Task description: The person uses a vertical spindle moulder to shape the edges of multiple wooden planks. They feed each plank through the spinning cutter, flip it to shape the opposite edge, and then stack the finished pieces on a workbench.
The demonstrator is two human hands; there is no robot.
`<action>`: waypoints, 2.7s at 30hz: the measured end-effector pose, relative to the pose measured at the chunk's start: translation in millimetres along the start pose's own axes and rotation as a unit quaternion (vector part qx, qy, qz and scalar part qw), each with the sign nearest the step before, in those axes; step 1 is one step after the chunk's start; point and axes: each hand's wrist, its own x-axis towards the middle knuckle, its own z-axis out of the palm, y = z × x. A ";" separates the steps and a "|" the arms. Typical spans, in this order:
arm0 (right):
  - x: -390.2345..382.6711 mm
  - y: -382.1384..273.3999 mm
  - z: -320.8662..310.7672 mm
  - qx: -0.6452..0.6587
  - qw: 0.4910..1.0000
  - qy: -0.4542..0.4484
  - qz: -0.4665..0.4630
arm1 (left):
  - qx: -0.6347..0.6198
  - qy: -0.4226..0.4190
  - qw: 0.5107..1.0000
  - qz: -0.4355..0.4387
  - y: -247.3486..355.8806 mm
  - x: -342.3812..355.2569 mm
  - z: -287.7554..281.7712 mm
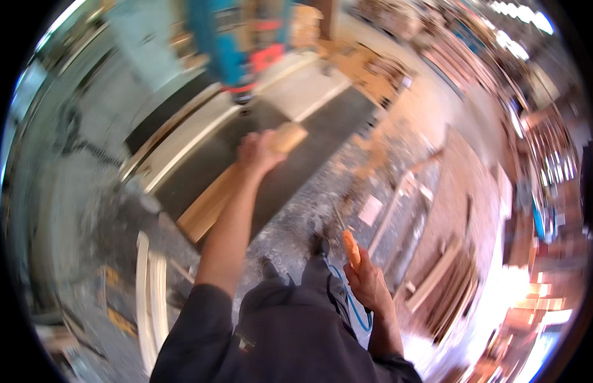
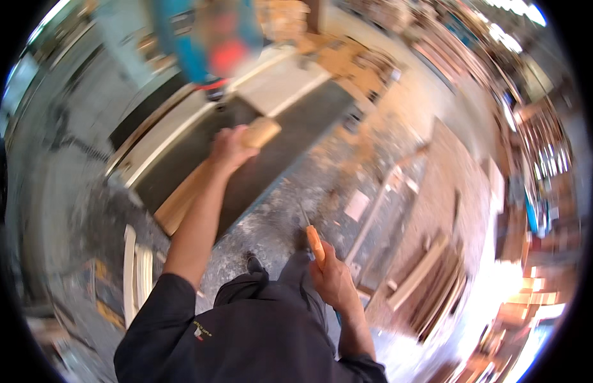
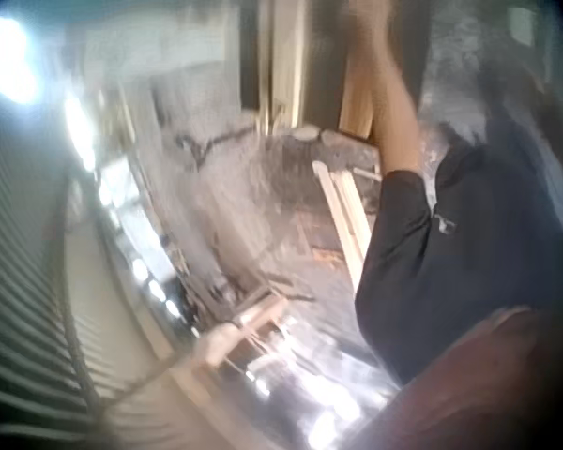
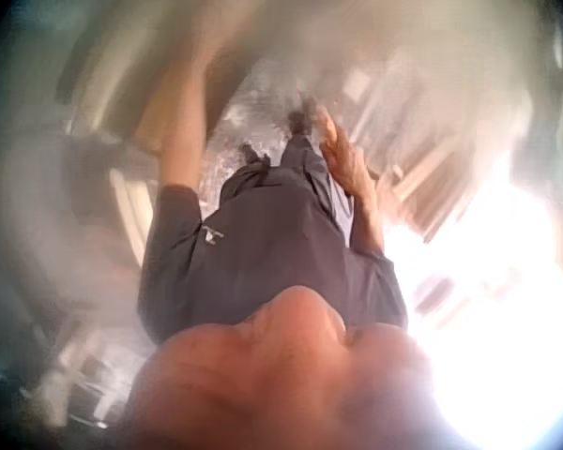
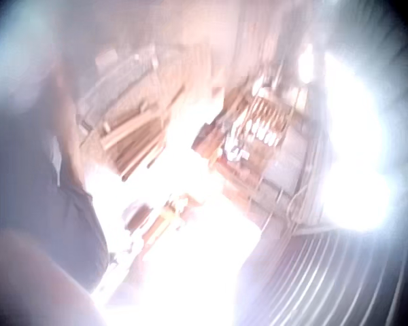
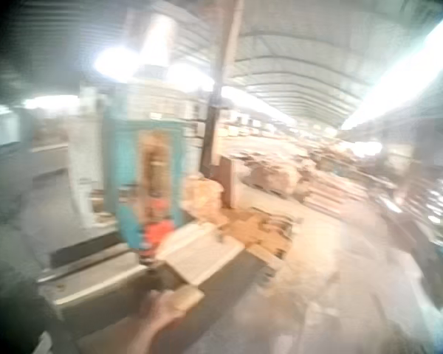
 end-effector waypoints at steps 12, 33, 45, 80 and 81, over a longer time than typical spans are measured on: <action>-175.1 315.4 -123.9 -0.269 0.772 0.178 0.548 | 0.092 0.123 0.977 0.149 -10.5 -3.3 29.9; 312.8 166.8 -116.9 -0.073 0.925 0.101 -0.360 | 0.311 0.238 0.871 -0.297 -55.8 -179.8 -14.8; 487.0 -18.8 46.5 -0.121 0.783 -0.010 -0.610 | 0.282 0.276 0.862 -0.319 -78.3 -155.9 -21.8; 512.6 -49.0 84.9 -0.143 0.826 0.050 -0.543 | 0.223 0.335 0.854 -0.329 -142.4 -105.5 -33.7; 513.6 -48.7 86.9 -0.140 0.828 0.057 -0.540 | 0.221 0.334 0.853 -0.335 -143.7 -105.4 -33.0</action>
